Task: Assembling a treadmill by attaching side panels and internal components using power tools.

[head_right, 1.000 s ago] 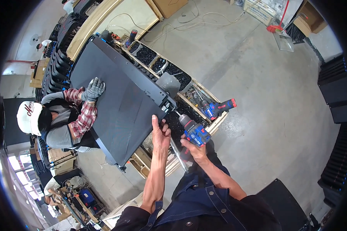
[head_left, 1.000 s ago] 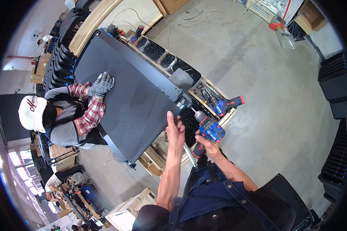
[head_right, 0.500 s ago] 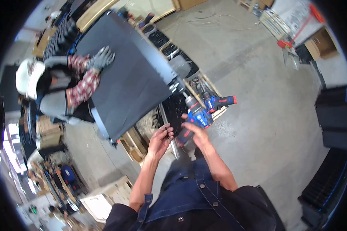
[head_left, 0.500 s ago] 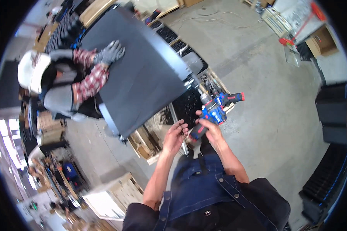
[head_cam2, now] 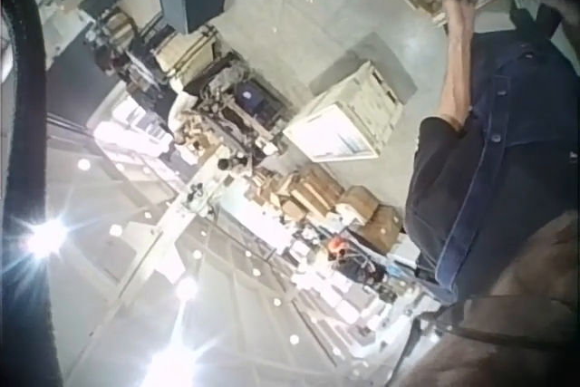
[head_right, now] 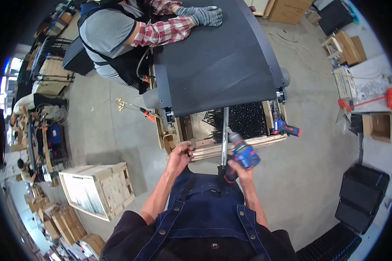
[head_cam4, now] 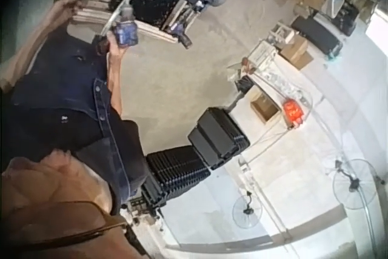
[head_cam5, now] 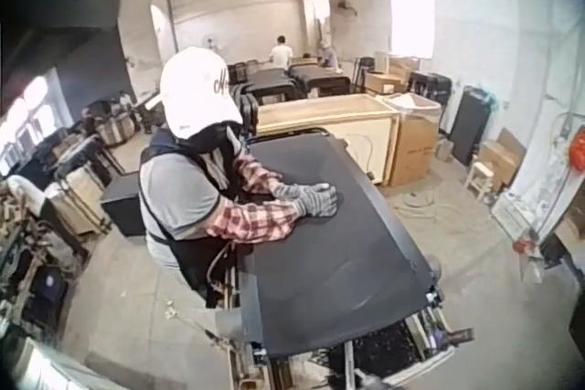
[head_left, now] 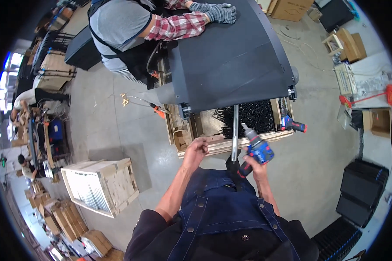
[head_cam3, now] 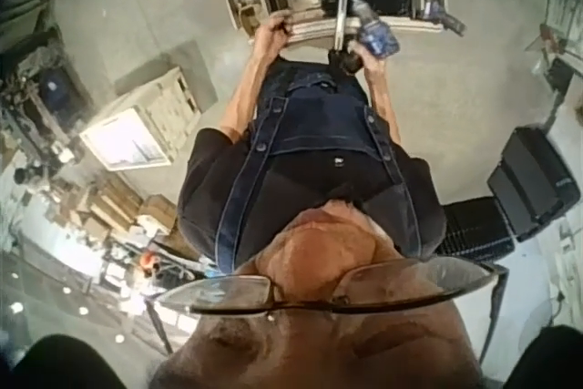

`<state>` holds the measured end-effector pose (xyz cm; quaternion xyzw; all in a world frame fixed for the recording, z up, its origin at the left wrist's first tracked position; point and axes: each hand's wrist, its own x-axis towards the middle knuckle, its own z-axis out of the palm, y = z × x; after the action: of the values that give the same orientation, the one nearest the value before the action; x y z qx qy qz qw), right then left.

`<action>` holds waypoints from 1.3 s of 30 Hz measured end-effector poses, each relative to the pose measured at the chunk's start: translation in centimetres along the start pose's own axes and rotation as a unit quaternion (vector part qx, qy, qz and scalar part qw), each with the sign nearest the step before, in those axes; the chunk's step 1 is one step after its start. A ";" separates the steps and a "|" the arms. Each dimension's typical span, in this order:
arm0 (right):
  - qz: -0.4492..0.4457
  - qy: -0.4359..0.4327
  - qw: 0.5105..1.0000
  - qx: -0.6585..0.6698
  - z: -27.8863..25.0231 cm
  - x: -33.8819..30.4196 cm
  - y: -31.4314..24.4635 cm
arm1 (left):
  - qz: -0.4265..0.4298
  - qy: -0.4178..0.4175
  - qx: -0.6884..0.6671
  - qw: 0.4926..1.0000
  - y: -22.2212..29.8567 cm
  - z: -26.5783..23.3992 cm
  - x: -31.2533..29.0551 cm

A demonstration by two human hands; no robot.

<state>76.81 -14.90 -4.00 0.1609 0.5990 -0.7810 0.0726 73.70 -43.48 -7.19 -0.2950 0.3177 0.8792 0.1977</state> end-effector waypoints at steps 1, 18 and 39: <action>0.023 -0.004 1.000 0.005 3.1 -0.9 -0.5 | 0.021 -0.015 0.057 0.998 1.6 0.6 0.1; 0.068 0.120 0.985 0.103 23.5 -4.6 4.2 | -0.057 -0.154 0.109 0.980 11.4 -0.8 3.6; 0.107 0.038 0.917 0.383 25.4 -3.6 10.4 | -0.063 -0.076 0.258 0.961 12.8 -0.3 3.5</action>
<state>79.23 -42.37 -6.39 0.2690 0.2351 -0.9317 0.0660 64.34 -52.29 -3.98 -0.1855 0.4983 0.7733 0.3455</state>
